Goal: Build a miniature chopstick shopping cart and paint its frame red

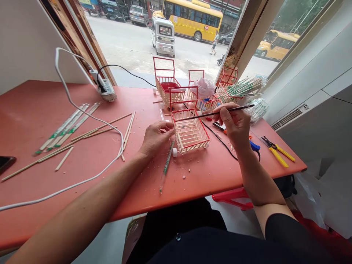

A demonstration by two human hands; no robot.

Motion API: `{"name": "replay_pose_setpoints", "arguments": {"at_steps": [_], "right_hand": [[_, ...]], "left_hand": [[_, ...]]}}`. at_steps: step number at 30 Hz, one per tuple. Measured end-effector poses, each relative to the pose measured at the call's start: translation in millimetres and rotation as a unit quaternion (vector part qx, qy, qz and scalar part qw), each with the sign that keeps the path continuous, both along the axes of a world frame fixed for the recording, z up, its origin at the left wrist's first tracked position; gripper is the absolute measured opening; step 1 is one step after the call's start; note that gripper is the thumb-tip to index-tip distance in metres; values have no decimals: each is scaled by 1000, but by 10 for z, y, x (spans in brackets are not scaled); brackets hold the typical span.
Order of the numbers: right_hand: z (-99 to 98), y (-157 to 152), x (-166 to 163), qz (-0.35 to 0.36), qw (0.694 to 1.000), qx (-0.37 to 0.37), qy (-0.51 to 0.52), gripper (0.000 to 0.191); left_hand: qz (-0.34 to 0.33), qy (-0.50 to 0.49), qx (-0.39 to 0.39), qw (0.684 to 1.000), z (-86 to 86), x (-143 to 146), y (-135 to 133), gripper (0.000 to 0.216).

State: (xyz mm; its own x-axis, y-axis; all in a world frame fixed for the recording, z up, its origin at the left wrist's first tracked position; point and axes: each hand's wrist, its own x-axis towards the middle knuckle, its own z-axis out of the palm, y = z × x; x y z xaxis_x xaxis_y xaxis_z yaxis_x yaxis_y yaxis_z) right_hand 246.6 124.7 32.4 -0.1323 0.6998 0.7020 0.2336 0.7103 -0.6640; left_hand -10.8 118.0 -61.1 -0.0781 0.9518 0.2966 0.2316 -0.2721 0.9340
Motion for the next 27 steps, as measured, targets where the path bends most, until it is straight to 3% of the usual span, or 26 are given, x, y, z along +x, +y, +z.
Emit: {"name": "replay_pose_setpoints", "arguments": {"at_steps": [7,15,21,27], "right_hand": [[-25,2,1,26,1000,5,-17,34],[75,-83,30,28,1000,-11,-6,40],[-6,-11,7,0,1000,-7,14,42],[-46,5,1,25,1000,-12,-2,39]], "left_hand": [[5,7,-2,1000,7,-4,-3,30],[3,6,-3,1000,12,-6,-10,31],[9,8,-9,1000,29,0,-18,32],[9,6,-9,1000,39,9,-20,29]]}}
